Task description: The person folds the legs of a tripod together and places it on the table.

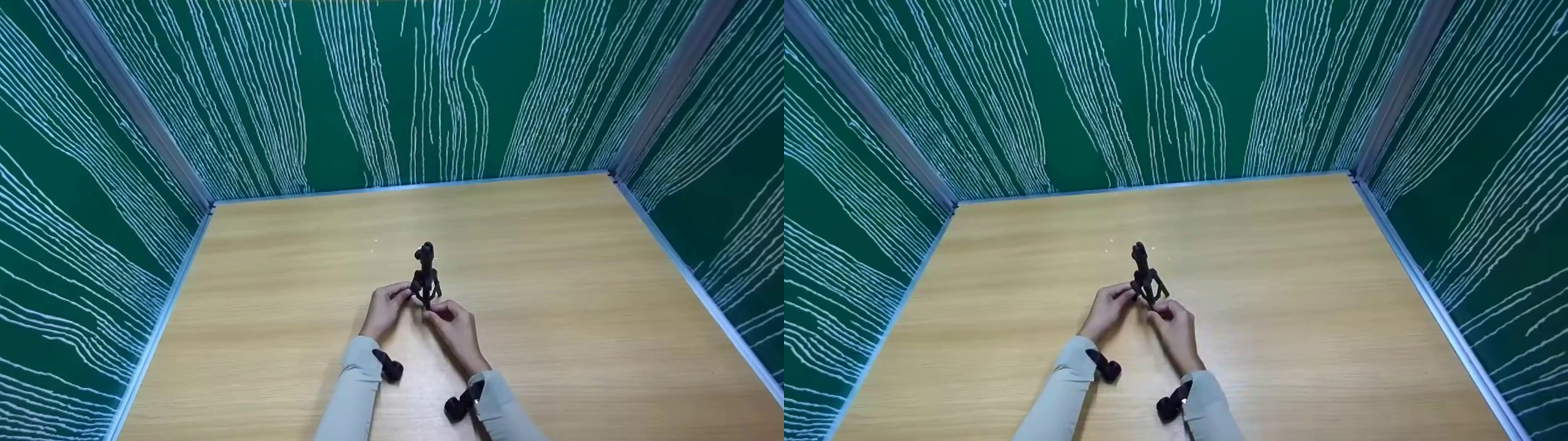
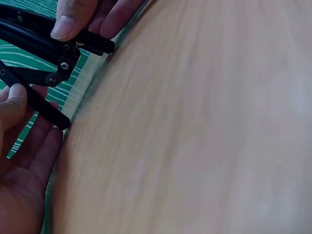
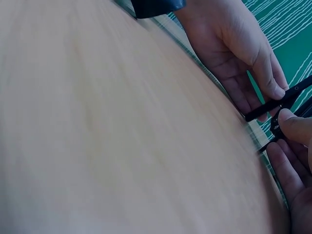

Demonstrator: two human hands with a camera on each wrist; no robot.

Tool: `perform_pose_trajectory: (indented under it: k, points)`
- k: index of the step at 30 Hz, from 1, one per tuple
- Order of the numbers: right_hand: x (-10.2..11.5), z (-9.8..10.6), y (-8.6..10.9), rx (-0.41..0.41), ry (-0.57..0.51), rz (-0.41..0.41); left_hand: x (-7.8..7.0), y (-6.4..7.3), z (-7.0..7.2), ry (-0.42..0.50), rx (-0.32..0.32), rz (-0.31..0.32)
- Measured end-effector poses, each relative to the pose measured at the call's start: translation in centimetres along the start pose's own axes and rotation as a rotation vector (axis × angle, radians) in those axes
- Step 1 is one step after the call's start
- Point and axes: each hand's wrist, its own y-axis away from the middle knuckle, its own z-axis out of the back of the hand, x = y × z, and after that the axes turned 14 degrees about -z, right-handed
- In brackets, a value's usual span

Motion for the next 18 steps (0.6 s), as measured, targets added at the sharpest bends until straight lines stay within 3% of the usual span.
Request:
perform_pose_trajectory:
  k: [5, 11, 18]
  points:
    - [-0.2, -0.1, 0.0, -0.020, 0.029, 0.015, 0.0, -0.1, -0.1, -0.010, -0.006, 0.000]
    - [-0.1, 0.2, 0.0, 0.017, 0.000, -0.019, -0.1, 0.1, -0.2, -0.014, -0.036, -0.003]
    - [-0.2, 1.0, -0.6, 0.076, -0.071, -0.080, -0.5, 1.0, -0.9, 0.050, -0.161, -0.017]
